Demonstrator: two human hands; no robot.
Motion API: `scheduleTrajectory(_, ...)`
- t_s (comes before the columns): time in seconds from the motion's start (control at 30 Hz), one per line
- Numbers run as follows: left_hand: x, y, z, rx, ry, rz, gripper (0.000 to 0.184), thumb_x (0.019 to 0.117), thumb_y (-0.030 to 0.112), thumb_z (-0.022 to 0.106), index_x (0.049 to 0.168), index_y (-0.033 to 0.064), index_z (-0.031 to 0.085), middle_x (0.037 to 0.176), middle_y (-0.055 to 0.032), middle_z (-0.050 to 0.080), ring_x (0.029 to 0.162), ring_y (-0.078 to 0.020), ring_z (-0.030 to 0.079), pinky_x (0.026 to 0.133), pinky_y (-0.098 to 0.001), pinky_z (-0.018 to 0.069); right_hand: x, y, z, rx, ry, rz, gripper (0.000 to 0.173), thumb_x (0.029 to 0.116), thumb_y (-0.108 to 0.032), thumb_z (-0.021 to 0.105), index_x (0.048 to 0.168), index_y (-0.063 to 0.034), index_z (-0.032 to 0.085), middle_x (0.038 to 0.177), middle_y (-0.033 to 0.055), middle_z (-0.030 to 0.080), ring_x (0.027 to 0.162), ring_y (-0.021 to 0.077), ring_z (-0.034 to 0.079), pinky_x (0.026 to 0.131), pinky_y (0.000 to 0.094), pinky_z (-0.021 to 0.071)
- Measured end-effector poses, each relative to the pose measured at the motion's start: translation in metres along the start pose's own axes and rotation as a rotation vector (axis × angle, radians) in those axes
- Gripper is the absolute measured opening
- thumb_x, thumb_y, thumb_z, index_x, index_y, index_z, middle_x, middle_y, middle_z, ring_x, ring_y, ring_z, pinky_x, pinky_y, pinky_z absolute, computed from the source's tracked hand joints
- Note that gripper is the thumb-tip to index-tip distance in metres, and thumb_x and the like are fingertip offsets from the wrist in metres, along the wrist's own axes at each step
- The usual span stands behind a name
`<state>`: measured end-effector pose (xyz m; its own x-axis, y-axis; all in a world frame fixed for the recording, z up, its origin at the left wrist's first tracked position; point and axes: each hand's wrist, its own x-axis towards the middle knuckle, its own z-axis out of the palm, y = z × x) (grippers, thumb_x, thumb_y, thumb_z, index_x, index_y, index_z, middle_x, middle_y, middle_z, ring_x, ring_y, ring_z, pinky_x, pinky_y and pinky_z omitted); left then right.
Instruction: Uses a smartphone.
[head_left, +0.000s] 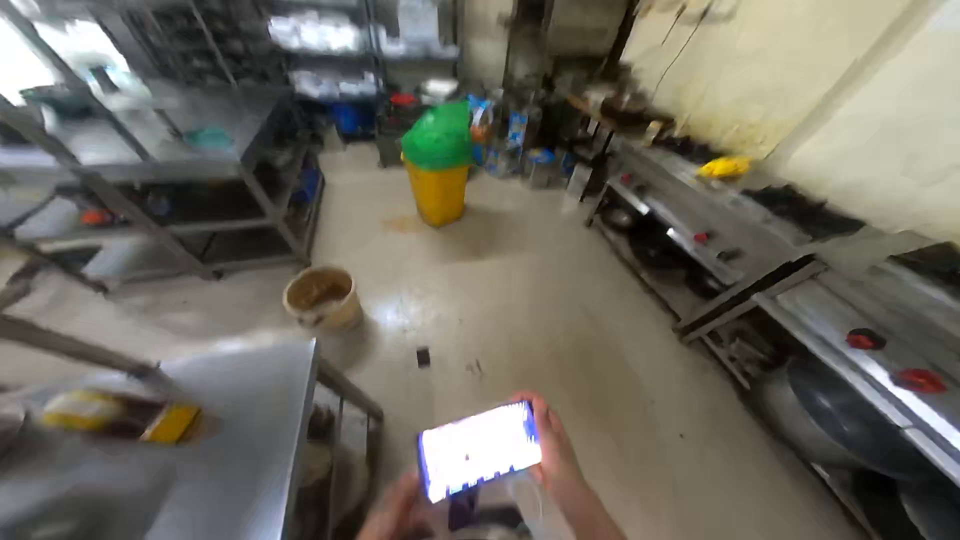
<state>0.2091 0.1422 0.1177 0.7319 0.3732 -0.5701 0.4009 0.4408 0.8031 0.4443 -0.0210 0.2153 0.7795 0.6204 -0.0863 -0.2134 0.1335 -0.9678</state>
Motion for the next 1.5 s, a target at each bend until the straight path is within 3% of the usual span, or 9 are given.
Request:
scheduleTrajectory(0.1, 0.045, 0.108, 0.012, -0.468, -0.116, 0.181, 0.068, 0.1037, 0.061, 0.036, 0.142, 0.0052, 0.045, 0.131, -0.0166, 0.064, 0.112, -0.0339, 0.068, 0.089, -0.0555, 0.0597, 0.066, -0.024, 0.016, -0.009, -0.006, 0.060, 0.061, 0.0912, -0.073, 0.054, 0.119, -0.0194, 0.064, 0.088, 0.0003, 0.070, 0.049, 0.0050, 0.055, 0.038, 0.0197, 0.0444)
scheduleTrajectory(0.2, 0.071, 0.187, 0.016, -0.469, -0.205, 0.293, 0.083, 0.0872, 0.079, 0.049, 0.145, 0.0200, 0.052, 0.133, -0.0142, 0.064, 0.113, -0.0334, 0.068, 0.087, -0.0536, 0.0606, 0.118, -0.038, 0.031, -0.049, -0.032, 0.071, 0.056, 0.0915, -0.075, 0.049, 0.120, -0.0296, 0.063, 0.083, -0.0008, 0.068, 0.042, 0.0042, 0.051, 0.033, 0.0183, 0.0399)
scheduleTrajectory(0.27, 0.097, 0.219, 0.013, -0.429, -0.217, 0.340, 0.081, 0.0893, 0.077, 0.048, 0.149, 0.0234, 0.048, 0.133, -0.0168, 0.063, 0.109, -0.0341, 0.069, 0.080, -0.0506, 0.0628, 0.154, -0.039, 0.041, -0.066, -0.043, 0.077, 0.056, 0.0925, -0.075, 0.047, 0.121, -0.0302, 0.062, 0.083, 0.0005, 0.068, 0.040, 0.0058, 0.050, 0.031, 0.0198, 0.0401)
scheduleTrajectory(0.37, 0.143, 0.255, 0.001, -0.427, -0.201, 0.378, 0.073, 0.0948, 0.072, 0.044, 0.148, 0.0231, 0.046, 0.129, -0.0166, 0.064, 0.102, -0.0312, 0.072, 0.074, -0.0455, 0.0645, 0.211, -0.037, 0.054, -0.038, -0.100, 0.077, 0.058, 0.0937, -0.075, 0.043, 0.128, -0.0306, 0.060, 0.091, 0.0011, 0.069, 0.043, 0.0068, 0.054, 0.031, 0.0209, 0.0433)
scheduleTrajectory(0.5, 0.206, 0.310, -0.025, -0.418, -0.238, 0.386, 0.071, 0.0969, 0.072, 0.038, 0.145, 0.0205, 0.048, 0.127, -0.0154, 0.065, 0.099, -0.0290, 0.073, 0.071, -0.0431, 0.0647, 0.288, -0.048, 0.068, 0.005, -0.182, 0.120, 0.064, 0.1012, -0.069, 0.032, 0.146, -0.0266, 0.048, 0.133, 0.0031, 0.067, 0.084, 0.0128, 0.073, 0.047, 0.0235, 0.0555)
scheduleTrajectory(0.8, 0.299, 0.438, -0.060, -0.320, -0.298, 0.369, 0.070, 0.1007, 0.070, 0.030, 0.148, 0.0203, 0.044, 0.127, -0.0140, 0.064, 0.096, -0.0259, 0.073, 0.065, -0.0400, 0.0645, 0.412, -0.087, 0.109, 0.031, -0.037, 0.108, 0.043, 0.1052, -0.020, 0.041, 0.147, -0.0272, 0.050, 0.116, 0.0069, 0.067, 0.068, 0.0128, 0.070, 0.041, 0.0275, 0.0557)
scheduleTrajectory(0.87, 0.314, 0.457, -0.062, -0.323, -0.284, 0.377, 0.069, 0.1008, 0.069, 0.032, 0.147, 0.0203, 0.045, 0.127, -0.0141, 0.064, 0.097, -0.0262, 0.073, 0.066, -0.0404, 0.0647, 0.438, -0.092, 0.113, -0.022, -0.040, 0.082, 0.048, 0.1011, -0.012, 0.055, 0.147, -0.0264, 0.050, 0.114, 0.0080, 0.068, 0.064, 0.0131, 0.069, 0.040, 0.0271, 0.0558)
scheduleTrajectory(1.0, 0.343, 0.484, -0.060, -0.372, -0.235, 0.402, 0.067, 0.1010, 0.068, 0.033, 0.147, 0.0204, 0.045, 0.128, -0.0137, 0.063, 0.099, -0.0253, 0.072, 0.067, -0.0392, 0.0647, 0.492, -0.100, 0.111, 0.002, -0.128, 0.088, 0.057, 0.0946, -0.017, 0.069, 0.147, -0.0274, 0.049, 0.113, 0.0074, 0.068, 0.061, 0.0117, 0.067, 0.040, 0.0249, 0.0547)
scheduleTrajectory(1.5, 0.425, 0.567, 0.015, -0.463, 0.248, 0.406, 0.059, 0.1023, 0.053, 0.049, 0.153, 0.0252, 0.038, 0.127, -0.0146, 0.063, 0.094, -0.0247, 0.073, 0.062, -0.0392, 0.0644, 0.697, -0.123, 0.055, 0.264, -0.666, 0.330, 0.056, 0.1009, -0.027, 0.053, 0.155, -0.0262, 0.039, 0.129, 0.0107, 0.062, 0.084, 0.0181, 0.073, 0.050, 0.0337, 0.0615)
